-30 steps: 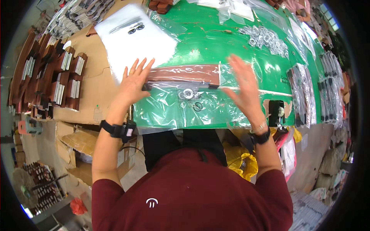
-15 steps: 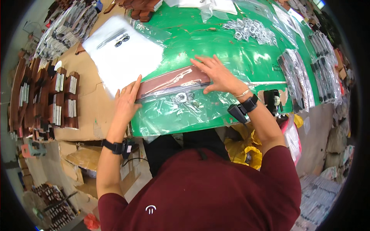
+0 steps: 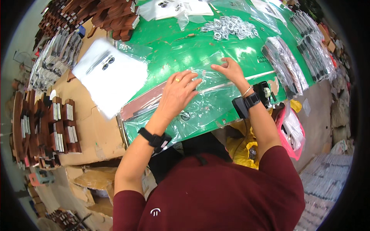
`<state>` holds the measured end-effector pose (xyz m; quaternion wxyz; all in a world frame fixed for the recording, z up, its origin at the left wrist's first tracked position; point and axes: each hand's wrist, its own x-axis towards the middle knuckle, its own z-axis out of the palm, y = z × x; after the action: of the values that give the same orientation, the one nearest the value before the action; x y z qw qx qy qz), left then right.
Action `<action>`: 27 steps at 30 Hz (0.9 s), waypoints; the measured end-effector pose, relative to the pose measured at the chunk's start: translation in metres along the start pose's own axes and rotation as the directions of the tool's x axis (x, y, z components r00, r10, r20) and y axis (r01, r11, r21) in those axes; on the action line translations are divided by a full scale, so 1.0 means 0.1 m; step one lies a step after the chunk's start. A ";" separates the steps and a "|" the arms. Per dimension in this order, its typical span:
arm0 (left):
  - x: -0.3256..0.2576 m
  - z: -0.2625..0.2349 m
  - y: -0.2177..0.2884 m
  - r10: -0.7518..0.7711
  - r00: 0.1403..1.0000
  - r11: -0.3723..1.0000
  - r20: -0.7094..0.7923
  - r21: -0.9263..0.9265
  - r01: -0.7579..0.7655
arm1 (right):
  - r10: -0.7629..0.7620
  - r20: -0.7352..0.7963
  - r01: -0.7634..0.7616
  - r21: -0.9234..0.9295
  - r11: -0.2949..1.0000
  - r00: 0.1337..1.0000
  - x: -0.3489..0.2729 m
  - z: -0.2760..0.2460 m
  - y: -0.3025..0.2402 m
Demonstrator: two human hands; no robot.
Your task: The person is wrapping wooden furniture handles in plastic bags, sealing them with tape, and organizing them for shipment.
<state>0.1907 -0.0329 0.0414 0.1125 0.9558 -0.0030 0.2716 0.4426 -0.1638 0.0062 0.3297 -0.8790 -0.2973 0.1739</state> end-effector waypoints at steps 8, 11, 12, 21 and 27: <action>0.06 0.31 -0.24 -0.068 0.986 0.988 0.154 -0.127 0.088 | -0.186 0.037 0.135 0.552 0.823 0.982 0.24 0.13 0.37; 0.08 0.31 -0.23 -0.053 0.981 0.992 0.187 -0.103 0.073 | -0.114 0.083 0.065 0.452 0.890 0.990 0.16 0.01 0.28; 0.09 0.31 -0.23 -0.048 0.980 0.992 0.191 -0.105 0.069 | -0.060 0.086 0.033 0.284 0.958 0.995 0.14 -0.03 0.23; 0.34 0.23 -0.40 -0.056 0.951 0.967 0.304 -0.220 0.128 | -0.087 0.244 -0.056 0.527 0.848 0.966 0.12 -0.04 0.22; 0.28 0.39 -0.47 -0.068 0.978 0.975 0.199 -0.194 0.107 | -0.143 0.292 -0.034 0.527 0.849 0.946 0.05 -0.07 0.08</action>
<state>0.2382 0.0055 0.0138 0.2209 0.9601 0.0008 0.1717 0.4530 -0.1685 0.0052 0.5091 -0.7066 -0.3129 0.3790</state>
